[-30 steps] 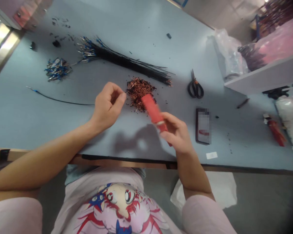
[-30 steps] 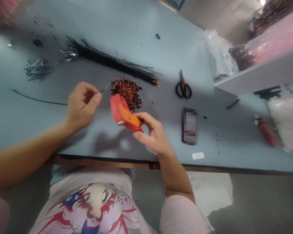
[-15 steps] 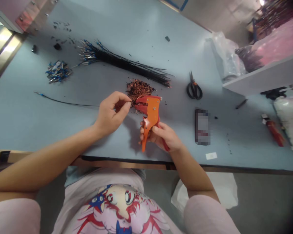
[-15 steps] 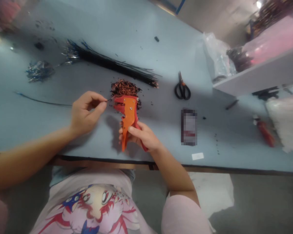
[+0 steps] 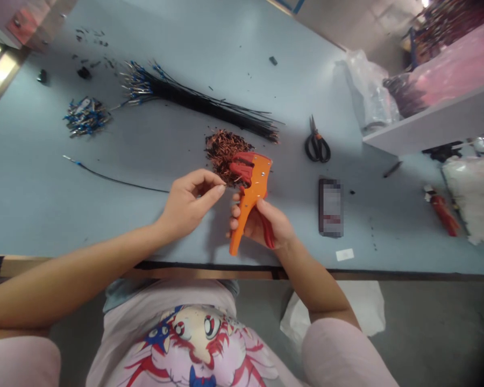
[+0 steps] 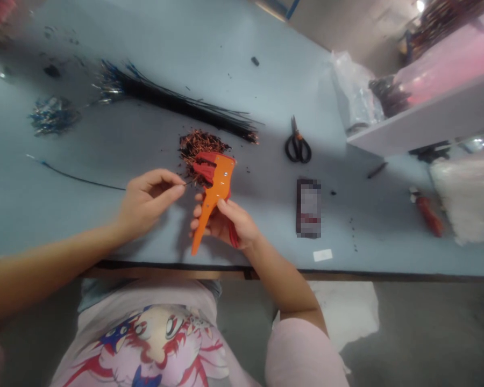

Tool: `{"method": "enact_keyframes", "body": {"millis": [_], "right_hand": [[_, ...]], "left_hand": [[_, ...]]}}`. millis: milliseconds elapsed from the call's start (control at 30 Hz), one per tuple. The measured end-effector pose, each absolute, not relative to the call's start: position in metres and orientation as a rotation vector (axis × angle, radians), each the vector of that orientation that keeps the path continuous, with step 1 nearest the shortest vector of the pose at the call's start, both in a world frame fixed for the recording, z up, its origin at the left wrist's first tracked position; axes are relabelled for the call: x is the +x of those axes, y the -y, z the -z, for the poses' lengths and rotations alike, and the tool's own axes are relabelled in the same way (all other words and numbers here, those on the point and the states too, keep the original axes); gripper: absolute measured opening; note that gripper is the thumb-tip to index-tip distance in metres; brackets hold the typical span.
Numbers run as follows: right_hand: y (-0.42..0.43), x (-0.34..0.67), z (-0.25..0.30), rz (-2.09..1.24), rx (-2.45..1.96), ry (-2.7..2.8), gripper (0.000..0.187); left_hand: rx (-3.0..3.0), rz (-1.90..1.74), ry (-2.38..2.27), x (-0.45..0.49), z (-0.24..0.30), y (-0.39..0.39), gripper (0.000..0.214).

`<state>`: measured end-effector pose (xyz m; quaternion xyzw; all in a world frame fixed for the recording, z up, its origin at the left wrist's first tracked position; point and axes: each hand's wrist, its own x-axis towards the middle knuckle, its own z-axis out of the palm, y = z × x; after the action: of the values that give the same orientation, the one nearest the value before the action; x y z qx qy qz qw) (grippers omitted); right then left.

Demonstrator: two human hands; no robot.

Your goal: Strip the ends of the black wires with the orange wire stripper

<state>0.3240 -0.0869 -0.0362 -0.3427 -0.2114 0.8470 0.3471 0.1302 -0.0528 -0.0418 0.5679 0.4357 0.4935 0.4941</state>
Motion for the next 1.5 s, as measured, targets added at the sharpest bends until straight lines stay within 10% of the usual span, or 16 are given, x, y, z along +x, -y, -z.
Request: {"method": "enact_keyframes", "body": {"millis": [1500], "right_hand": [[0.103, 0.321, 0.045, -2.417, -0.741, 0.705, 0.048]], "left_hand": [[1.274, -0.942, -0.757, 0.137, 0.047, 0.06, 0.008]]}}
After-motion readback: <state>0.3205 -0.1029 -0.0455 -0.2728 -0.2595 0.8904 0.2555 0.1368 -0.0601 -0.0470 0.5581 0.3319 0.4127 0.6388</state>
